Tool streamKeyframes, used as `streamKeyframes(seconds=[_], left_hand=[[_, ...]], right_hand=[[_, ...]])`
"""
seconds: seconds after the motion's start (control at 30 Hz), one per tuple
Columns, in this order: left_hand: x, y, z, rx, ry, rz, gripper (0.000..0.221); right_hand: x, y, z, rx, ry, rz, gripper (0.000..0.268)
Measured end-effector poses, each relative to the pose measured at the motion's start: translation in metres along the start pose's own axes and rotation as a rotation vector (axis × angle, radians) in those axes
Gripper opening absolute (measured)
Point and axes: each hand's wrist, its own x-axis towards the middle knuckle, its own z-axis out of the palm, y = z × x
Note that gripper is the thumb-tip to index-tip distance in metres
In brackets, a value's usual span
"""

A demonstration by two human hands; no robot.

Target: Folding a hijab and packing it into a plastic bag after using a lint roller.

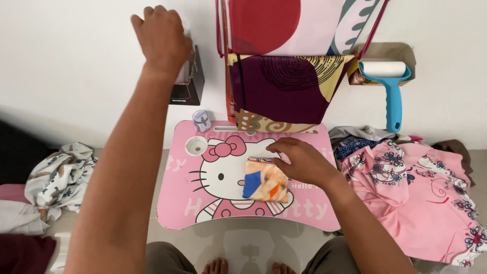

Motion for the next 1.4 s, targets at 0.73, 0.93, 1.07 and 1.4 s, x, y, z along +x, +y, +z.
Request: streamKeyframes(seconds=[0.73,0.93,1.07,1.4], left_hand=[[-0.118,0.055,-0.150,-0.482,0.608,0.612,0.017],[-0.234,0.099,-0.087,-0.589,0.352,0.896,0.012],[-0.287,0.085,-0.043,-0.517,-0.032,0.914,0.014],[-0.377,0.082,0.025,-0.286,-0.737,0.734,0.017]], right_hand=[[-0.011,-0.012,0.001,0.635,0.311,0.012,0.043],[0.002,-0.028,0.033,1.266,0.404,-0.119,0.070],[0.013,-0.007,0.064,1.168,0.446,0.340,0.025],[0.047,0.075,0.123,0.771,0.260,0.430,0.044]])
